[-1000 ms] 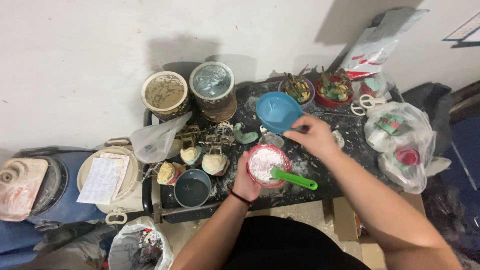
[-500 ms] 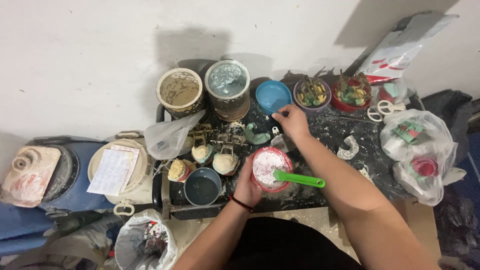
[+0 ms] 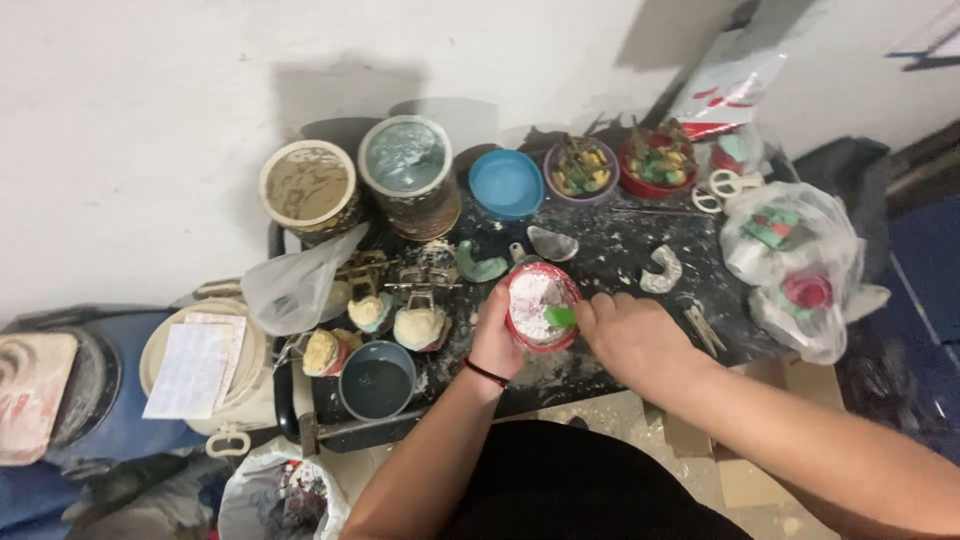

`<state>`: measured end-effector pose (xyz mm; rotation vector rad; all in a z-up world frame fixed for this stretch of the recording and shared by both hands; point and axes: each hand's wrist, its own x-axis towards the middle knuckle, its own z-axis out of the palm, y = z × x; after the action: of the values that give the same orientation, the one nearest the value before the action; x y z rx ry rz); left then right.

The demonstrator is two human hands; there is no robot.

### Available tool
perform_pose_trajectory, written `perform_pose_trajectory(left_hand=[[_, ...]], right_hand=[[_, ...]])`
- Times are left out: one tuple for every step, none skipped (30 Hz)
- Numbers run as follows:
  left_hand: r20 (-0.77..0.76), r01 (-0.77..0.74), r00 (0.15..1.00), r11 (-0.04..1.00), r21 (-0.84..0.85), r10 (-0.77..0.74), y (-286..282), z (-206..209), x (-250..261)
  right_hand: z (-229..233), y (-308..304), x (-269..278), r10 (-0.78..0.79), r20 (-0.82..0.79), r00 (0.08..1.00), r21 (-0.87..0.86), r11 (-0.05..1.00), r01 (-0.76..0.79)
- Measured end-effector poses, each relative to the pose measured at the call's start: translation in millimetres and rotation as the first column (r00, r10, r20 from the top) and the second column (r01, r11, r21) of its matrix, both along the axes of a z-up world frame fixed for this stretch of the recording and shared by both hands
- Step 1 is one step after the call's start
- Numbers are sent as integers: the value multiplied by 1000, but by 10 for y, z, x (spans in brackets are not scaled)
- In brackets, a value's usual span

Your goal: The person prepares dental plaster by pouring powder from a bag into a bowl and mixing it with a spatula on a laboratory bench.

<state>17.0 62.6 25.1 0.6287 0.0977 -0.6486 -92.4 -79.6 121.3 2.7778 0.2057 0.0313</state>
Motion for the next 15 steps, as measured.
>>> perform_pose_trajectory(left_hand=[[27, 3, 1000, 1000, -13, -3, -46, -49, 18], [54, 6, 999, 1000, -25, -5, -92, -97, 34], [56, 24, 998, 999, -29, -22, -128, -31, -4], [34, 35, 999, 999, -34, -33, -164, 35, -42], [10, 47, 999, 998, -37, -47, -200, 103, -88], [10, 67, 998, 997, -40, -67, -283, -18, -104], [12, 92, 996, 995, -40, -92, -360, -144, -120], [13, 117, 993, 992, -40, -117, -431, -270, -134], [14, 131, 991, 991, -43, -130, -439, -51, -195], [19, 134, 991, 989, -57, -134, -438, 169, -251], [24, 134, 991, 988, -71, -132, -423, 381, -300], [25, 142, 990, 987, -74, -141, -433, 212, -268], [22, 142, 990, 987, -70, -140, -443, 47, -233], [19, 141, 990, 988, -66, -140, -453, -119, -195], [19, 147, 989, 987, -69, -146, -455, -74, -195]], right_hand=[[90, -12, -36, 69, 68, 995, -49, 997, -66], [182, -22, -72, 142, 131, 981, -103, 986, -129], [153, -47, -99, 125, 132, 983, -107, 988, -111], [125, -74, -126, 139, 148, 979, -84, 988, -128], [99, -101, -161, 151, 162, 975, -60, 988, -143], [99, -208, -124, 133, 161, 978, -63, 990, -124], [92, -309, -88, 91, 173, 981, -11, 996, -91], [87, -409, -52, 49, 184, 982, 42, 997, -58], [238, -434, -72, 37, 184, 982, 38, 998, -45], [390, -453, -86, -19, 182, 983, 131, 991, -5], [534, -465, -88, -69, 175, 982, 223, 974, 29], [489, -460, -162, -77, 176, 981, 220, 975, 37], [448, -453, -232, -97, 159, 982, 194, 979, 65], [405, -444, -300, -117, 143, 983, 167, 982, 93], [414, -346, -320, -124, 143, 982, 164, 981, 100]])
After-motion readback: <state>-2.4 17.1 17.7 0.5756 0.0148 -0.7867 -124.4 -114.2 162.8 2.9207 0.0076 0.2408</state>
